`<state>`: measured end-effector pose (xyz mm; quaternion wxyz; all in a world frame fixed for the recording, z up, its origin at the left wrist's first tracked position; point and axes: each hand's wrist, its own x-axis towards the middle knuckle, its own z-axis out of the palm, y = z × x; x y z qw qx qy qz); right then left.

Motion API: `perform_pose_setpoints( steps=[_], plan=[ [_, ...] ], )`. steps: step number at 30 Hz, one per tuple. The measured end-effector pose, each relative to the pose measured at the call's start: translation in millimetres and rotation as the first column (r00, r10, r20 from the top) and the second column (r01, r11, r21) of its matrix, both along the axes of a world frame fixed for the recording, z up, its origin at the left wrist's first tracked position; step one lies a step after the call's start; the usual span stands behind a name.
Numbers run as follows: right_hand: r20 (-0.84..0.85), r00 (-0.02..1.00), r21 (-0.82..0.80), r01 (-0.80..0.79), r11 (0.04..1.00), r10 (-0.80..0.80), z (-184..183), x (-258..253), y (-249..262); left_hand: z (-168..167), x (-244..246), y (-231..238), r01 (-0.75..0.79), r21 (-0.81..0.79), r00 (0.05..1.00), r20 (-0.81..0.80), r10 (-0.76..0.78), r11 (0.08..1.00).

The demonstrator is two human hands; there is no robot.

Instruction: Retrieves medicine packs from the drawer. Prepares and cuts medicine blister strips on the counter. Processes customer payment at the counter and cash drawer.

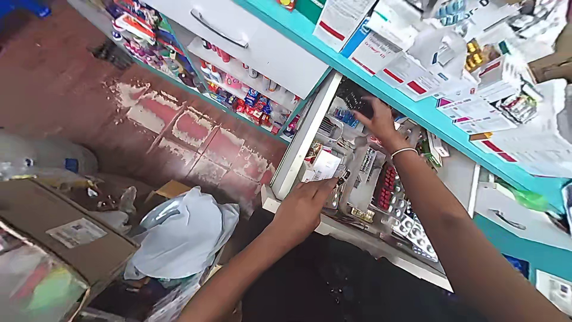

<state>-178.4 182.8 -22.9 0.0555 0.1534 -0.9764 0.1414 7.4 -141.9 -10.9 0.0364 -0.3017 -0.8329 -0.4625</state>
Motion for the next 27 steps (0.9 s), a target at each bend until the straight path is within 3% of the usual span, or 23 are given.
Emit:
perform_pose_setpoints(
  steps=[2, 4, 6, 8, 10, 13, 16, 18, 19, 20, 21, 22, 24, 25, 27],
  plan=[
    [0.008, 0.986, 0.043, -0.164, 0.986, 0.164, 10, 28, 3, 10, -13, -5, 0.068, 0.008, 0.993, 0.094, -0.069, 0.998],
    [-0.067, 0.962, -0.012, -0.264, 0.964, 0.263, 26, 54, -1, 24, -38, -5, 0.126, -0.101, 0.991, 0.062, -0.121, 0.987],
    [-0.155, 0.972, -0.207, -0.206, 0.956, 0.176, 31, 89, 1, 37, -74, 4, 0.184, -0.252, 0.979, -0.042, -0.201, 0.950],
    [-0.074, 0.993, -0.497, 0.044, 0.867, -0.093, 36, 133, 1, 41, -116, 28, 0.229, -0.341, 0.942, -0.159, -0.296, 0.912],
    [0.159, 0.941, -0.736, 0.315, 0.599, -0.300, 48, 169, -3, 38, -156, 59, 0.287, -0.449, 0.908, -0.155, -0.390, 0.846],
    [0.468, 0.791, -0.849, 0.527, 0.049, -0.394, 60, 216, -8, 24, -205, 106, 0.335, -0.587, 0.862, -0.124, -0.491, 0.737],
    [0.670, 0.648, -0.732, 0.493, -0.471, -0.363, 72, 263, -18, 4, -227, 133, 0.308, -0.684, 0.875, -0.070, -0.480, 0.661],
    [0.722, 0.614, -0.642, 0.420, -0.642, -0.320, 76, 298, -21, 2, -222, 132, 0.330, -0.728, 0.886, 0.020, -0.463, 0.601],
    [0.692, 0.645, -0.656, 0.372, -0.657, -0.325, 77, 316, -25, 5, -212, 123, 0.344, -0.711, 0.878, 0.012, -0.478, 0.613],
    [0.638, 0.666, -0.719, 0.334, -0.610, -0.387, 76, 333, -31, 10, -196, 108, 0.352, -0.675, 0.868, -0.024, -0.497, 0.648],
    [0.561, 0.645, -0.817, 0.330, -0.473, -0.519, 71, 350, -39, 15, -177, 88, 0.365, -0.646, 0.861, -0.040, -0.507, 0.670],
    [0.426, 0.580, -0.897, 0.370, -0.242, -0.694, 61, 366, -48, 23, -153, 66, 0.385, -0.640, 0.863, -0.006, -0.506, 0.665],
    [0.045, 0.380, -0.748, 0.626, 0.221, -0.924, 39, 388, -60, 31, -97, 17, 0.392, -0.606, 0.878, 0.022, -0.478, 0.693],
    [-0.159, 0.321, -0.613, 0.709, 0.348, -0.934, 27, 391, -61, 25, -71, -5, 0.360, -0.567, 0.888, -0.036, -0.459, 0.741],
    [-0.436, 0.237, -0.446, 0.781, 0.437, -0.868, 3, 388, -59, -4, -30, -36, 0.239, -0.466, 0.895, -0.236, -0.379, 0.852]
  ],
)
